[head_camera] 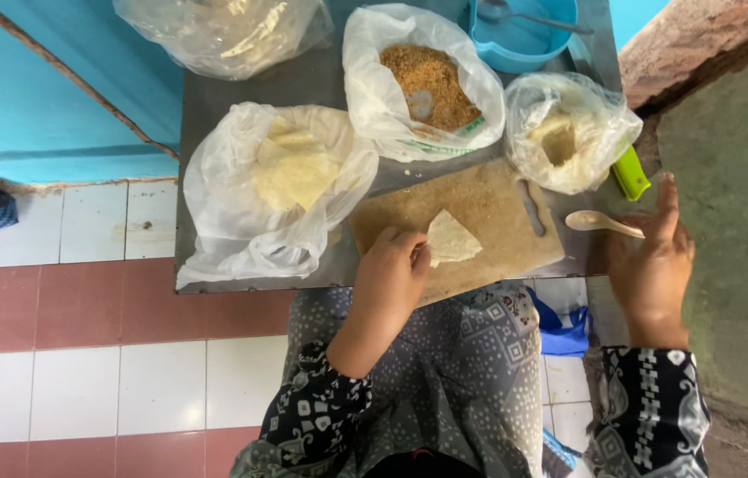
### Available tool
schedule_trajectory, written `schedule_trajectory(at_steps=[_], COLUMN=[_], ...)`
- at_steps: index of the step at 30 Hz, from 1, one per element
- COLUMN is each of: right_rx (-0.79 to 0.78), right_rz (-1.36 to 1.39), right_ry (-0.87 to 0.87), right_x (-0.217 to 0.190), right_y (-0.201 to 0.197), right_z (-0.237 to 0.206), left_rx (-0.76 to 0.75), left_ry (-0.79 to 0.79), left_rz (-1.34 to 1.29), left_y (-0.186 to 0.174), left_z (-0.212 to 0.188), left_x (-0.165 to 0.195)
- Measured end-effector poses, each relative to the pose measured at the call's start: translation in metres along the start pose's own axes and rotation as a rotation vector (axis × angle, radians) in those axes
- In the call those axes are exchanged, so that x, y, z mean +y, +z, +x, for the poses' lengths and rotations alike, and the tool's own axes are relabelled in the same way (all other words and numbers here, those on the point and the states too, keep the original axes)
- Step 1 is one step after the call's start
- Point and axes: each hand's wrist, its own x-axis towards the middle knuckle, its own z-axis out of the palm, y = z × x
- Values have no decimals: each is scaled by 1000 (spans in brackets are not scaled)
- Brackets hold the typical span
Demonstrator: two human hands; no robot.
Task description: The person takes thin pastry wrappers from a plastic bag, spoons brown filling onto a wrapper, and folds the wrapper around the filling by hand on a cutting board. Earlier they cut a stack of round dough sheets into smaller pieces with a knife and separate the cut wrappers.
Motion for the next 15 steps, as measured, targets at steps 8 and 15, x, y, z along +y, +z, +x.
schedule_trajectory(at_steps=[8,15], right_rx=[-60,-267], right_rz=[190,99], right_ry=[78,-164], right_x=[-20,-113], right_y=[-24,-26], right_z=[10,115], left_rx=[-5,-83], left_ry=[-31,-136], left_rz=[-23,-165], left_y=[1,-2], left_z=[3,8], left_x=[-4,-2])
